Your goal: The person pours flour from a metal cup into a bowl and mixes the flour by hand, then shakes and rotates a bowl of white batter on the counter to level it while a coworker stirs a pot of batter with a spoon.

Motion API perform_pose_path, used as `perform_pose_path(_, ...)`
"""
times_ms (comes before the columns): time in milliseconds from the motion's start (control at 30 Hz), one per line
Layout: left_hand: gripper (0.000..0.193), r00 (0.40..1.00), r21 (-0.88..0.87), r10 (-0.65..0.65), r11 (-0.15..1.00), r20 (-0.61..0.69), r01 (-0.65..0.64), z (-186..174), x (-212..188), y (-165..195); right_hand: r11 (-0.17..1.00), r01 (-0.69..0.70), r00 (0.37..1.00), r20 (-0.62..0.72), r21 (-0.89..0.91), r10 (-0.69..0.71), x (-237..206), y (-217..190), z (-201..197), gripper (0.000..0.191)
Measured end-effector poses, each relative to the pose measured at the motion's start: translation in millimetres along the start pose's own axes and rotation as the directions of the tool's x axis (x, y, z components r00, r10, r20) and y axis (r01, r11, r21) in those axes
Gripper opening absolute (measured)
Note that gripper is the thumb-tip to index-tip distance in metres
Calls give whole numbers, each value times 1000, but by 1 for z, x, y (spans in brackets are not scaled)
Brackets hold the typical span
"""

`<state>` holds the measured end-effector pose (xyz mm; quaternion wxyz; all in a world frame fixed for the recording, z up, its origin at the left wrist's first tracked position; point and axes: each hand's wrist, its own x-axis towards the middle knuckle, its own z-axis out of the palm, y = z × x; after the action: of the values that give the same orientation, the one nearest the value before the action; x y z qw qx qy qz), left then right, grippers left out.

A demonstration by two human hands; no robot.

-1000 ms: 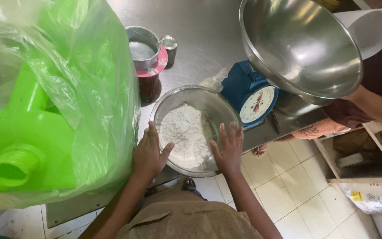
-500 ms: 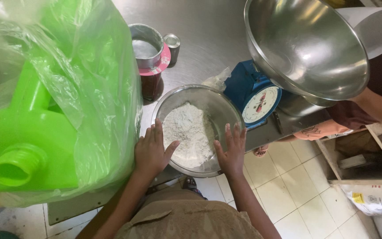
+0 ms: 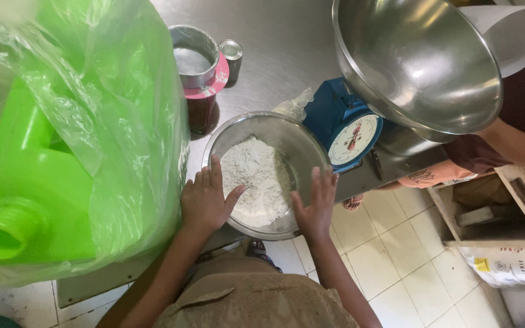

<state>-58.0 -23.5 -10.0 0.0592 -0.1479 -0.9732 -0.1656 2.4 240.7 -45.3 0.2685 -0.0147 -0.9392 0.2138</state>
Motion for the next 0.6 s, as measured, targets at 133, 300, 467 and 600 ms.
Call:
perform_pose_path(133,91,998,-143,-46,989,-38,40,7,-3,-1,932,311,947,150,-189,-285,0,-19,-8,69)
perform_pose_path(300,86,978,-525,-180,845,-103,100,39,-13,-17,929,369,904,242,-22,-354,-16,-11,-22,60)
perform_pose_path(467,86,925,-907,-379,380,25,180,70,-18,-19,839,-492,869,177,233,461,-15,56,-30,61)
perform_pose_path(600,72,886,-943,-326,-69,330,326,70,-25,-19,260,-797,580,568,546,583,-9,88,-22,50)
